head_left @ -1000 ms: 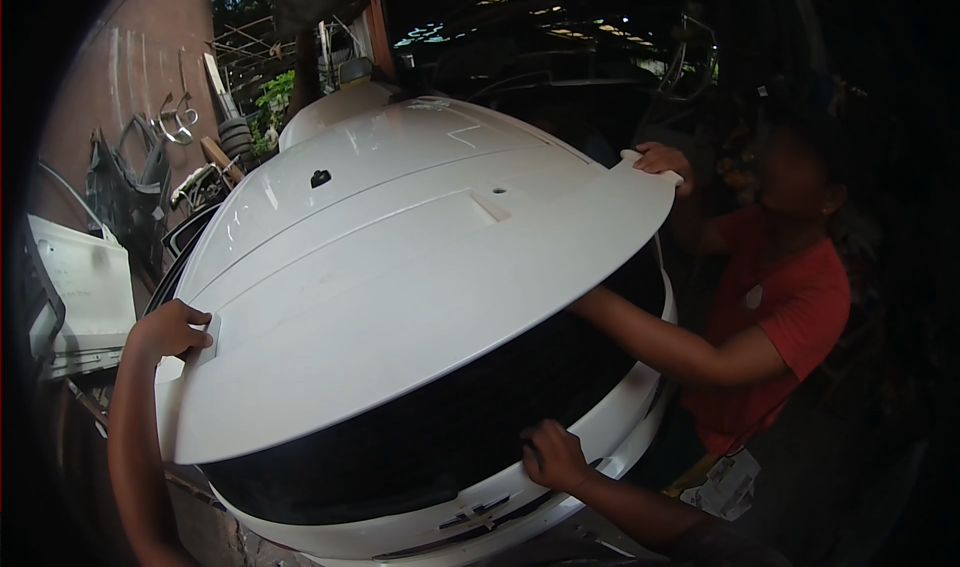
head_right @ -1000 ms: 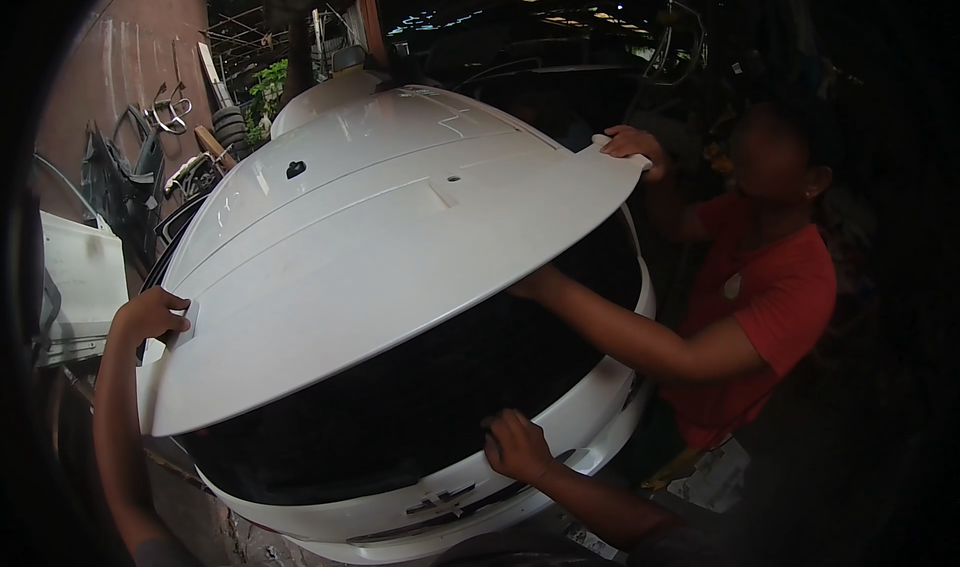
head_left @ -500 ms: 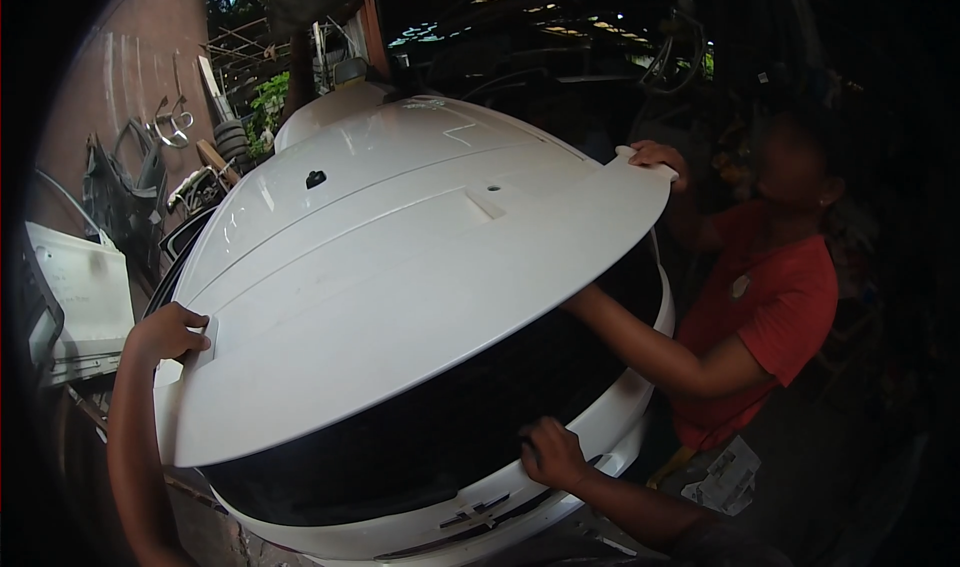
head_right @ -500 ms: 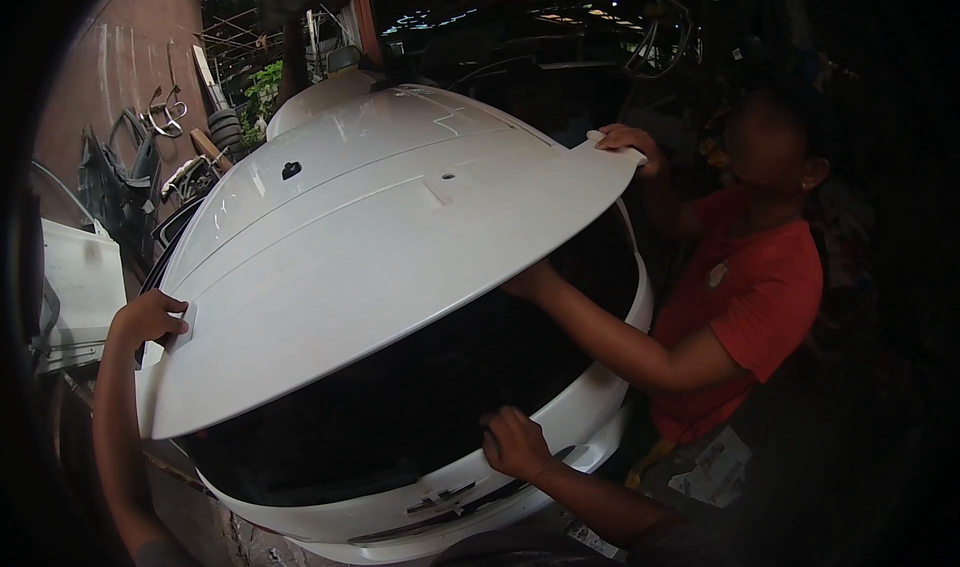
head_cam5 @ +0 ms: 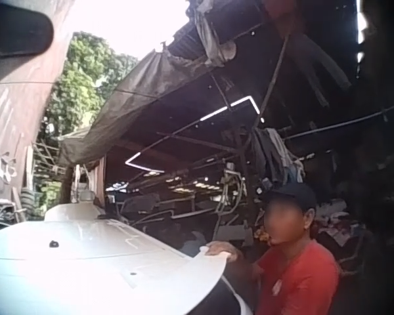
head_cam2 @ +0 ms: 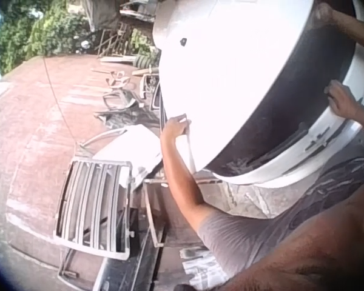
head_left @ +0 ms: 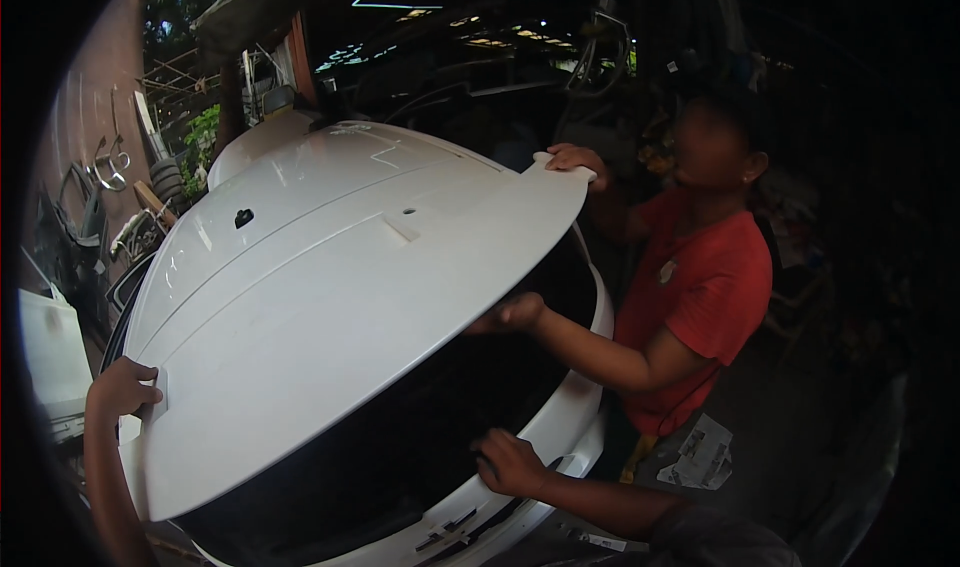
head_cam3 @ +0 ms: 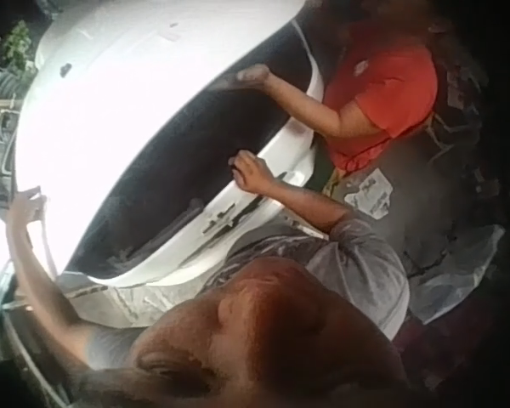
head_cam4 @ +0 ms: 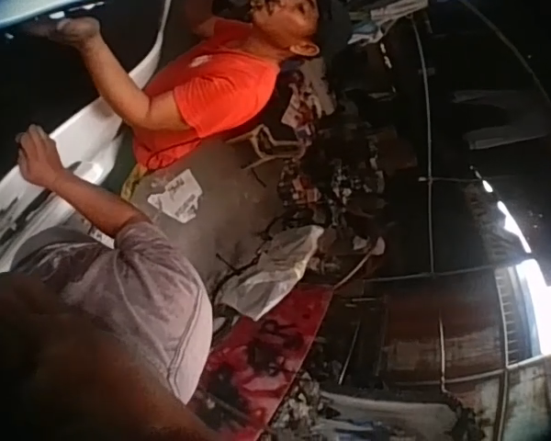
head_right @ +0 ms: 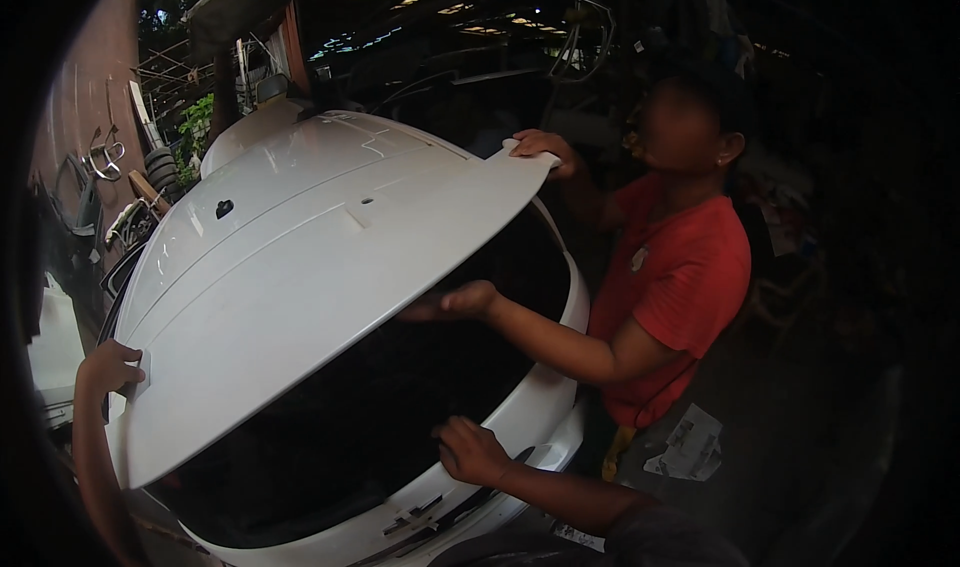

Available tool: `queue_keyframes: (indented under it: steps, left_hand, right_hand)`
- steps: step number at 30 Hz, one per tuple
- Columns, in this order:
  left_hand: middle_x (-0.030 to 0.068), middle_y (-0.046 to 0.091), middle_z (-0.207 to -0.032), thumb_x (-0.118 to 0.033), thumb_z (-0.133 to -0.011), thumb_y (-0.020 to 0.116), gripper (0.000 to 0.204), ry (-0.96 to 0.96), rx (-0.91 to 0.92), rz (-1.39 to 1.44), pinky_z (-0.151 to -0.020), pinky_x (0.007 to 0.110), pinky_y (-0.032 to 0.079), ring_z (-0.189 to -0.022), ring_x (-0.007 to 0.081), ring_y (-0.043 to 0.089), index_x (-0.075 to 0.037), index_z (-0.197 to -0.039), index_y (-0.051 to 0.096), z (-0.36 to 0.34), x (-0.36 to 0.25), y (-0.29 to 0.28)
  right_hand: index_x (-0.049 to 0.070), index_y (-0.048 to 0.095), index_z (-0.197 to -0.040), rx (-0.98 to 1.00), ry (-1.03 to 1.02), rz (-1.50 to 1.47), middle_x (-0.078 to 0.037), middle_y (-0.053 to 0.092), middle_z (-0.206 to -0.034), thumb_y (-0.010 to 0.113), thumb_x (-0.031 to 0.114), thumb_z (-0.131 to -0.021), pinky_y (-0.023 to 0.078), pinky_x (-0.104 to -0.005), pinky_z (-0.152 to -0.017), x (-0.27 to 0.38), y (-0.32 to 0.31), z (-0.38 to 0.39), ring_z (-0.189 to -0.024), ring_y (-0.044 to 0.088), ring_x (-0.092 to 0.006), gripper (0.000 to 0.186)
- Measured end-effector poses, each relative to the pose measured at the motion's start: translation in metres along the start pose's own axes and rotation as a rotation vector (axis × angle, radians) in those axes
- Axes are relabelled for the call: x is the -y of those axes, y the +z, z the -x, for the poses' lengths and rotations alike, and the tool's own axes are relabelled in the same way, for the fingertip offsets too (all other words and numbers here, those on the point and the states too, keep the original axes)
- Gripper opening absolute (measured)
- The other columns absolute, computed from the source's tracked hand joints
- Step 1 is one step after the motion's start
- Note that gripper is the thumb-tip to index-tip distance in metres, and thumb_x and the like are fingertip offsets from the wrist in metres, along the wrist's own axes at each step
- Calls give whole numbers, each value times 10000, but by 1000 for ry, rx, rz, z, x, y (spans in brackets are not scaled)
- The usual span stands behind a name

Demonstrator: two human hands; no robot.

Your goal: Installing a rear spoiler onto a white car with assistance from others.

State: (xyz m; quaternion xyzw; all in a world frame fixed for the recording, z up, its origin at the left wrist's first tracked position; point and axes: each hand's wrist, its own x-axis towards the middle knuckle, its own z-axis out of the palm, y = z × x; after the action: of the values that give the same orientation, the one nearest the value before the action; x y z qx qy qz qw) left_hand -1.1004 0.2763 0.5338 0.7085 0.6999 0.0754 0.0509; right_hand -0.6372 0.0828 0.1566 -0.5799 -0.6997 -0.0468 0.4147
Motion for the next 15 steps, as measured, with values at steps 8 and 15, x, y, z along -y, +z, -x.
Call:
queue_keyframes:
  steps: [8, 15]
  left_hand:
    - [235, 766, -1002, -161, -708, 852, 564, 61, -85, -145, -833, 365, 576, -857, 307, 768, 9, -1230, 725, -8, 0, 6]
    - [245, 762, -988, -149, -704, 847, 553, 8, -85, -105, -835, 374, 572, -847, 309, 766, 0, -1224, 731, -3, -1, 4]
  right_hand:
    - [25, 601, -1162, 37, -7, -31, -139, 549, -1011, 669, 93, -857, 552, -417, -747, -1, -6, 2, -926, 609, -319, 319]
    - [31, 595, -1164, 52, -2, -40, -138, 549, -1020, 668, 88, -856, 553, -415, -760, 3, -8, 1, -934, 605, -318, 321]
